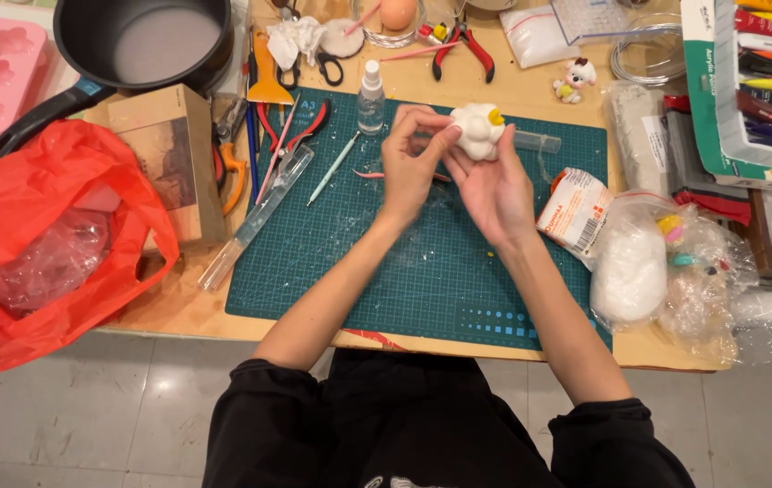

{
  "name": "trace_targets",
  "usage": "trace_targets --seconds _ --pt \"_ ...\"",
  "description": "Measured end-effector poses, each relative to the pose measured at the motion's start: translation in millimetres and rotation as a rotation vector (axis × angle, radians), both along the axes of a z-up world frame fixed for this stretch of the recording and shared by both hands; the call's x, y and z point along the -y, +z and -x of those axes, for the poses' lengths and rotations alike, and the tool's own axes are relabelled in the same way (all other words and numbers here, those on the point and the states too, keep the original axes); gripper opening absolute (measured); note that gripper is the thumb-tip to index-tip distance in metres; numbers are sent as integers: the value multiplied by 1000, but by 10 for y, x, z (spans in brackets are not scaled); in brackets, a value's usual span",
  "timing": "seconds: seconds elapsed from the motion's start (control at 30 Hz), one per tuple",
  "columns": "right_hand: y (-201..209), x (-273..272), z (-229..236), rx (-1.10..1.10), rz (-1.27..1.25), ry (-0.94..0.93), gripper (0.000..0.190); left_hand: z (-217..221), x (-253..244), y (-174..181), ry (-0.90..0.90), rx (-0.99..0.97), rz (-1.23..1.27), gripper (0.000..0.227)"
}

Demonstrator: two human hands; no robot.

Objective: Shaping a small white and yellow clay object using a sculpting tool on a workbench.

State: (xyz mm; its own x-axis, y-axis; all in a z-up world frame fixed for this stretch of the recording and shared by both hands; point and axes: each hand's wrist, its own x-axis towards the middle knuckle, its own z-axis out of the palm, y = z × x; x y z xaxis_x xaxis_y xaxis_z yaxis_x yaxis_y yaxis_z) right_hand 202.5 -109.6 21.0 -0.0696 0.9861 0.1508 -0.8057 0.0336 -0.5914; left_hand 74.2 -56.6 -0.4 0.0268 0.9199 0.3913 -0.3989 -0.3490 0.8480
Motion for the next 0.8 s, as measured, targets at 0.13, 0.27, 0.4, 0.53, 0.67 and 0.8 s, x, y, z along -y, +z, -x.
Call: trace_targets --seconds 0.13,0.27,0.4,0.53,0.67,0.8 --pt "59 2 4 -32 4 -8 59 38 -71 -123 -159 140 -2 13" --pt "28 -3 -5 -30 10 -12 59 58 -28 29 -249 202 23 15" --pt "60 16 33 2 -1 7 60 23 -47 -68 -218 252 39 7" --pt "54 16 32 -15 21 2 60 81 -48 -20 -253 232 101 8" --pt "10 -3 13 -29 16 -8 59 40 -60 -2 -262 196 -6 19" --pt "127 37 72 -5 27 4 60 54 -128 -140 -241 200 60 7"
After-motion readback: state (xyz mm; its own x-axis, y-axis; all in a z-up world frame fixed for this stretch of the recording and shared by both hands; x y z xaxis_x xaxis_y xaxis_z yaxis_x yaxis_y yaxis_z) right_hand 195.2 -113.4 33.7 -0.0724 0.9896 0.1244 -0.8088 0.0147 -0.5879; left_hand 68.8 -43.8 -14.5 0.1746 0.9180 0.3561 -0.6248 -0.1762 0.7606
